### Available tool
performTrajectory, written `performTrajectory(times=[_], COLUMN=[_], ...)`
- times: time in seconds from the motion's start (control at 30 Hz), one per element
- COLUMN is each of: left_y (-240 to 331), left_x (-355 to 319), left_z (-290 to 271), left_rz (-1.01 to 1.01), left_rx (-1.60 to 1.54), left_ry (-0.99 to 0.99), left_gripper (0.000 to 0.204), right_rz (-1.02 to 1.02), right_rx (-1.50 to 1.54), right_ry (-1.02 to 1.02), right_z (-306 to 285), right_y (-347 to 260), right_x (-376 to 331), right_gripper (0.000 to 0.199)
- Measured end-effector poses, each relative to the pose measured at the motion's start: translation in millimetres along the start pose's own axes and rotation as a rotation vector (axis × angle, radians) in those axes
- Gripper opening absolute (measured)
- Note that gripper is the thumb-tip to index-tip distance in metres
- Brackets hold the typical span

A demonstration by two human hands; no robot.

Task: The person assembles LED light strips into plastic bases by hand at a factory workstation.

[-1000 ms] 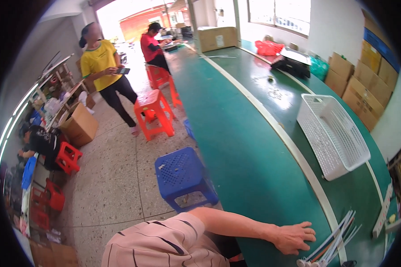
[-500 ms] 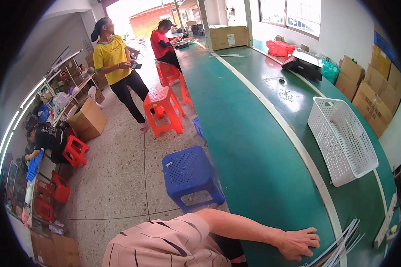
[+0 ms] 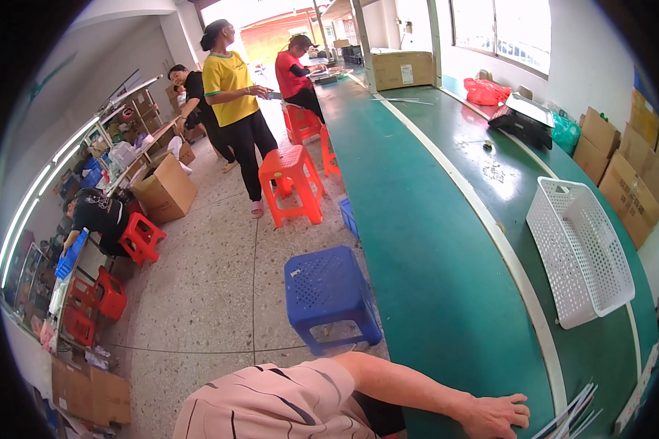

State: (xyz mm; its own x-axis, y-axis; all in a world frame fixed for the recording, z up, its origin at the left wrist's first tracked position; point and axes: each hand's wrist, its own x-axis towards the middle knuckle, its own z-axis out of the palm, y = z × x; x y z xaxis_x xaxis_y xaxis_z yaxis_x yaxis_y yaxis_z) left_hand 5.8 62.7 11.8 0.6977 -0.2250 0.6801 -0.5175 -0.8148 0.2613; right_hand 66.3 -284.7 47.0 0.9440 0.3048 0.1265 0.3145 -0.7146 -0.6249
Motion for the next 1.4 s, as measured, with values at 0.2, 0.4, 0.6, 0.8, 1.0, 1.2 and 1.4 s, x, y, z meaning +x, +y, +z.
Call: performTrajectory(times=[0.2,0.4,0.6,0.8,1.0,1.2,1.4], left_y=[-1,0,1,0,2,2,1], left_x=[-2,-5,1,2,-3,-3,-4], left_z=[5,10,2,5,7,8,12], left_rz=[-0.061,-0.121,-0.094,-0.063,-0.093,-0.115,-0.115], left_rx=[-0.034,-0.249,-0.121,-0.006,-0.11,-0.238,-0.218], left_ry=[-0.043,-0.009,-0.042,-0.046,-0.082,0.0,-0.006], left_gripper=[0.029,0.025,0.027,0.028,0.03,0.025,0.026], right_rz=[-0.046,-0.057,0.02,-0.085,0.02,0.008,-0.01], right_rx=[0.028,0.003,0.029,-0.07,0.077,0.081,0.019], right_ry=[-0.001,-0.003,0.007,0.004,0.01,0.012,0.016], right_z=[1,2,2,-2,3,3,1], right_y=[-2,6,5,10,10,11,10], right_x=[2,3,3,3,1,2,4], right_gripper=[0.021,0.021,0.021,0.021,0.022,0.023,0.023])
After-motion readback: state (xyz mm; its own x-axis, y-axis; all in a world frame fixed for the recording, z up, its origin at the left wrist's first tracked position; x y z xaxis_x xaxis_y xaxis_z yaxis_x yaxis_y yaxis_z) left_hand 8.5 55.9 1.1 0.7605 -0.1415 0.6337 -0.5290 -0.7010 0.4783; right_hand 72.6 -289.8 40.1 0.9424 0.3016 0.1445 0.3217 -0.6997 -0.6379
